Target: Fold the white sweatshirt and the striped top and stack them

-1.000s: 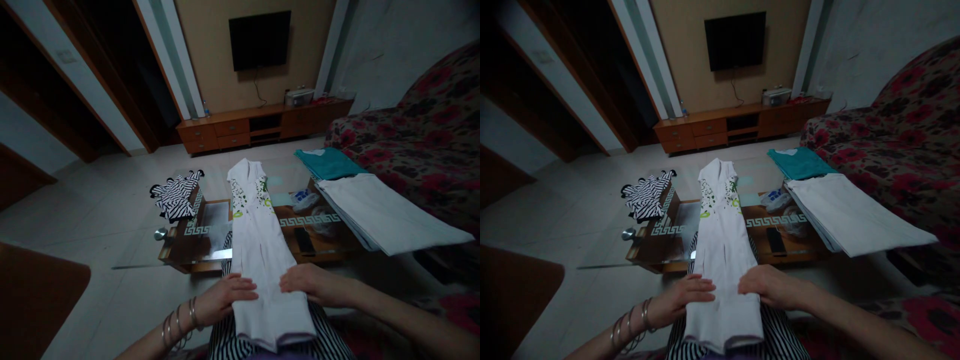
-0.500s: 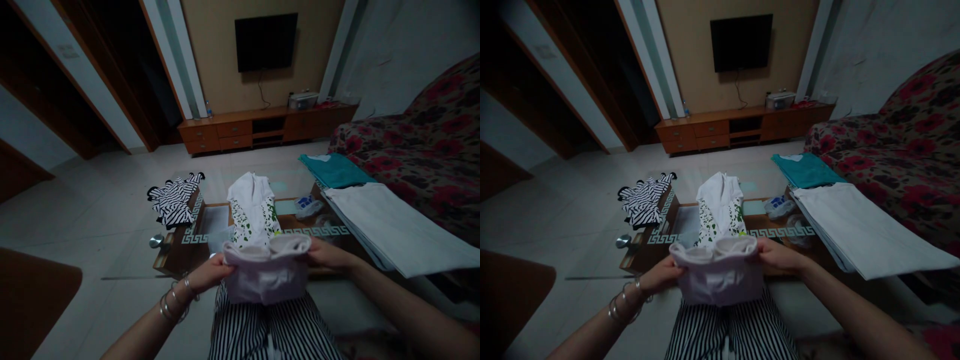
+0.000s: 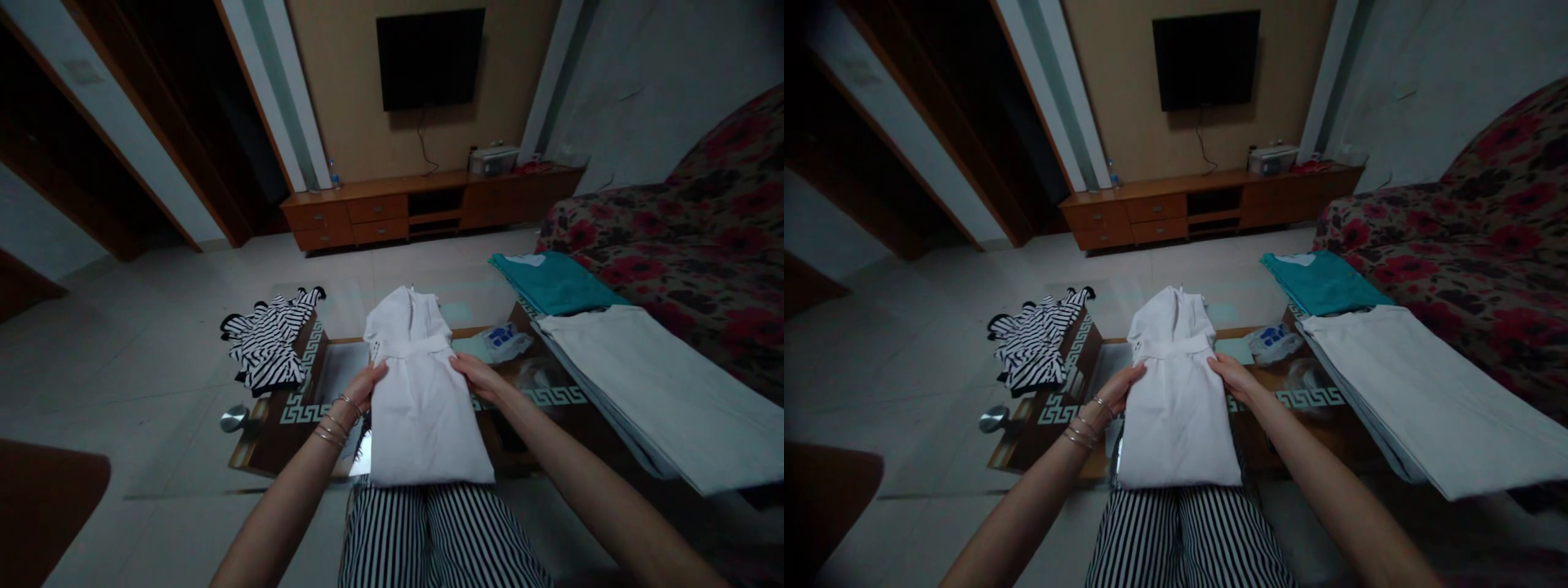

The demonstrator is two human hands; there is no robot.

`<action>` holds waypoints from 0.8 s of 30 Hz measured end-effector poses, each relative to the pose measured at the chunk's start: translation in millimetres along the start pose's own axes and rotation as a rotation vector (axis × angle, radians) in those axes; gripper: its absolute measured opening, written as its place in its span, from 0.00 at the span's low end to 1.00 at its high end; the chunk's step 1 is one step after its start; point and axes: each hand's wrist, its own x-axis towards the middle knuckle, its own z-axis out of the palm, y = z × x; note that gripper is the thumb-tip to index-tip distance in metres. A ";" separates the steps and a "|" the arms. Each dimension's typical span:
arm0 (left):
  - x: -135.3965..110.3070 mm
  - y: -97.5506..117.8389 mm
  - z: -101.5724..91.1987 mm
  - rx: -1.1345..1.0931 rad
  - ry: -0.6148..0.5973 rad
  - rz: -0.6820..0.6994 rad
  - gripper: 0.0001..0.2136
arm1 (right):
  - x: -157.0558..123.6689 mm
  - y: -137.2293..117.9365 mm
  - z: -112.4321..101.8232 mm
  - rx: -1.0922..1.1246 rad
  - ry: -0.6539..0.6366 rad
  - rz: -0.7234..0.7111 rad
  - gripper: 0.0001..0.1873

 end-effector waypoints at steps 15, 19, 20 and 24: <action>-24.3 -10.2 46.3 1.529 0.186 0.864 0.23 | -37.1 8.1 70.4 -1.255 0.135 -0.679 0.17; 3.1 -22.2 63.9 1.642 0.094 0.717 0.21 | -18.1 -2.1 48.4 -1.159 -0.111 -0.539 0.13; 7.9 -27.9 62.9 1.648 0.097 0.683 0.21 | -10.3 -12.7 38.3 -1.134 -0.146 -0.475 0.13; 15.1 -46.6 54.4 1.674 0.141 0.706 0.22 | 46.2 -74.7 9.7 -1.159 0.058 -0.362 0.16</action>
